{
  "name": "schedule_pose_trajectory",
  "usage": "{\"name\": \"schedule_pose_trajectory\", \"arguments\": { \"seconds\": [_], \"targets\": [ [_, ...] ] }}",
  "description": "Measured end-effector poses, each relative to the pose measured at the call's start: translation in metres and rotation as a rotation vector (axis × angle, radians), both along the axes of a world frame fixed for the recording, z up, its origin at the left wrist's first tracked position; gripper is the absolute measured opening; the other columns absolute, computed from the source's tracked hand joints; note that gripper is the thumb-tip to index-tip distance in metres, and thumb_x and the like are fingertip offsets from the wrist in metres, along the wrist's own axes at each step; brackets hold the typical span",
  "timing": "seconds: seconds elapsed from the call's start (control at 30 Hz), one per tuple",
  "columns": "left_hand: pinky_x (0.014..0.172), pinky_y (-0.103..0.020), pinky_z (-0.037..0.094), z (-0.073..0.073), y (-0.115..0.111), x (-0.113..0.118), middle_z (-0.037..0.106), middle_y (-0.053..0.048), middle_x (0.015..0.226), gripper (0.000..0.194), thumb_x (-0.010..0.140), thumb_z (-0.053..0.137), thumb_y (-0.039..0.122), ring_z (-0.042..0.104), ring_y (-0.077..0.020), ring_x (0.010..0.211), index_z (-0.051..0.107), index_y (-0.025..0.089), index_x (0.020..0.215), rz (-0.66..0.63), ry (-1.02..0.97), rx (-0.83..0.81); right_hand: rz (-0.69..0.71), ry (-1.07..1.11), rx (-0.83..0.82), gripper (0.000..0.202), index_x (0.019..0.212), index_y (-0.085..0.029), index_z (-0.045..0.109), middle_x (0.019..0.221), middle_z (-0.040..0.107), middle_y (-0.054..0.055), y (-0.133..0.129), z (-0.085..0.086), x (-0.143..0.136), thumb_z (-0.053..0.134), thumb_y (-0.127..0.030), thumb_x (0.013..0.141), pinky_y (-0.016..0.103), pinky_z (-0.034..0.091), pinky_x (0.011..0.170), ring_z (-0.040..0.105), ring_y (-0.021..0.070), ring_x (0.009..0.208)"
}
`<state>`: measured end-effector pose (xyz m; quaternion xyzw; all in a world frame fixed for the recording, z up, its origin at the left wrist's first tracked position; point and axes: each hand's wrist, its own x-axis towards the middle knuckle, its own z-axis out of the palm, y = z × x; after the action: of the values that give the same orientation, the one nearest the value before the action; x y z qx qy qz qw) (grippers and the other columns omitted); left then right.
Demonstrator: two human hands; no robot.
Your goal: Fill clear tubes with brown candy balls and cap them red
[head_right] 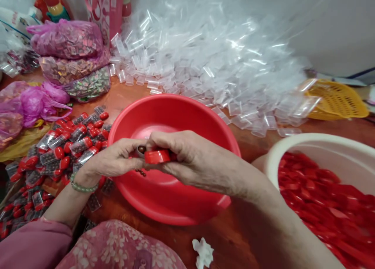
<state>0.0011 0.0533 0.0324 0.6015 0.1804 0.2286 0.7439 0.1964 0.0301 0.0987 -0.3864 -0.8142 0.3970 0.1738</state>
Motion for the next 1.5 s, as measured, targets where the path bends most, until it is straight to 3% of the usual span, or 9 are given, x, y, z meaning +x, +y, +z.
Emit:
{"name": "schedule_pose_trajectory", "arguments": {
  "seconds": [0.17,0.33,0.47,0.7,0.83,1.0,1.23,1.33,1.5],
  "targets": [
    [0.072,-0.022,0.049,0.001,0.008,-0.008,0.066,-0.002,0.08,0.015,0.079,0.067,0.017,0.062,-0.0104,0.075,0.062,0.014,0.092,0.194,0.013,-0.119,-0.177,0.157,-0.01,0.023,0.076,-0.019,0.052,0.066,0.048,-0.004,0.001,-0.006,-0.001,0.064,-0.035,0.087,0.019,0.038,0.05,0.044,0.0084,0.057],
    [0.071,-0.021,0.05,-0.007,-0.003,-0.024,0.066,-0.001,0.08,0.018,0.077,0.071,0.024,0.063,-0.0095,0.075,0.063,0.014,0.09,0.381,0.064,-0.117,-0.121,0.042,-0.186,0.024,0.085,-0.019,0.058,0.069,0.052,-0.002,-0.014,-0.044,-0.008,0.053,-0.041,0.093,0.022,0.04,0.055,0.046,0.01,0.058],
    [0.07,-0.02,0.049,-0.007,-0.017,-0.03,0.064,0.0,0.081,0.016,0.079,0.07,0.025,0.061,-0.0084,0.073,0.063,0.015,0.089,0.445,0.091,-0.109,-0.212,0.016,-0.267,0.033,0.082,-0.019,0.056,0.069,0.053,-0.001,-0.024,-0.063,-0.008,0.044,-0.046,0.097,0.024,0.04,0.055,0.047,0.0108,0.058],
    [0.071,-0.021,0.047,-0.002,-0.042,-0.01,0.063,0.0,0.078,0.013,0.081,0.067,0.026,0.06,-0.0087,0.072,0.061,0.014,0.085,0.445,0.094,-0.181,-0.617,0.639,-0.365,0.026,0.095,-0.023,0.062,0.089,0.067,0.003,-0.028,-0.061,-0.015,0.065,-0.048,0.087,0.023,0.049,0.062,0.061,0.0135,0.074],
    [0.071,-0.023,0.047,-0.006,-0.055,0.01,0.064,-0.002,0.08,0.016,0.079,0.067,0.027,0.061,-0.0102,0.073,0.061,0.014,0.084,0.48,0.095,-0.235,-0.719,0.993,-0.505,0.026,0.089,-0.025,0.059,0.092,0.071,0.002,-0.03,-0.06,-0.028,0.076,-0.042,0.078,0.023,0.05,0.059,0.065,0.0156,0.078],
    [0.068,-0.022,0.047,-0.013,-0.059,0.027,0.061,0.001,0.074,0.02,0.078,0.068,0.025,0.059,-0.0092,0.067,0.057,0.015,0.092,0.611,0.063,-0.304,-0.815,1.166,-0.541,0.029,0.087,-0.026,0.061,0.105,0.072,0.001,-0.038,-0.07,-0.038,0.08,-0.042,0.073,0.028,0.055,0.072,0.066,0.0174,0.091],
    [0.069,-0.023,0.047,-0.022,-0.06,0.031,0.064,-0.001,0.073,0.011,0.077,0.07,0.023,0.057,-0.0107,0.069,0.065,0.014,0.083,0.678,0.173,0.018,-0.909,1.235,-0.562,0.03,0.09,-0.028,0.058,0.109,0.071,0.002,-0.051,-0.08,-0.051,0.077,-0.046,0.075,0.04,0.051,0.093,0.063,0.02,0.104],
    [0.066,-0.024,0.047,-0.026,-0.061,0.03,0.065,-0.002,0.073,0.015,0.08,0.067,0.027,0.057,-0.012,0.066,0.067,0.014,0.087,0.653,0.237,0.133,-0.915,1.214,-0.552,0.029,0.087,-0.026,0.058,0.112,0.069,0.002,-0.052,-0.082,-0.051,0.077,-0.044,0.075,0.036,0.054,0.084,0.063,0.0199,0.1],
    [0.063,-0.024,0.044,-0.025,-0.059,0.028,0.061,0.0,0.068,0.018,0.08,0.069,0.032,0.052,-0.0114,0.062,0.068,0.014,0.081,0.581,0.241,0.11,-0.92,1.216,-0.574,0.03,0.082,-0.025,0.06,0.083,0.062,-0.001,-0.049,-0.083,-0.042,0.082,-0.041,0.07,0.026,0.052,0.064,0.06,0.0129,0.072]
  ]
}}
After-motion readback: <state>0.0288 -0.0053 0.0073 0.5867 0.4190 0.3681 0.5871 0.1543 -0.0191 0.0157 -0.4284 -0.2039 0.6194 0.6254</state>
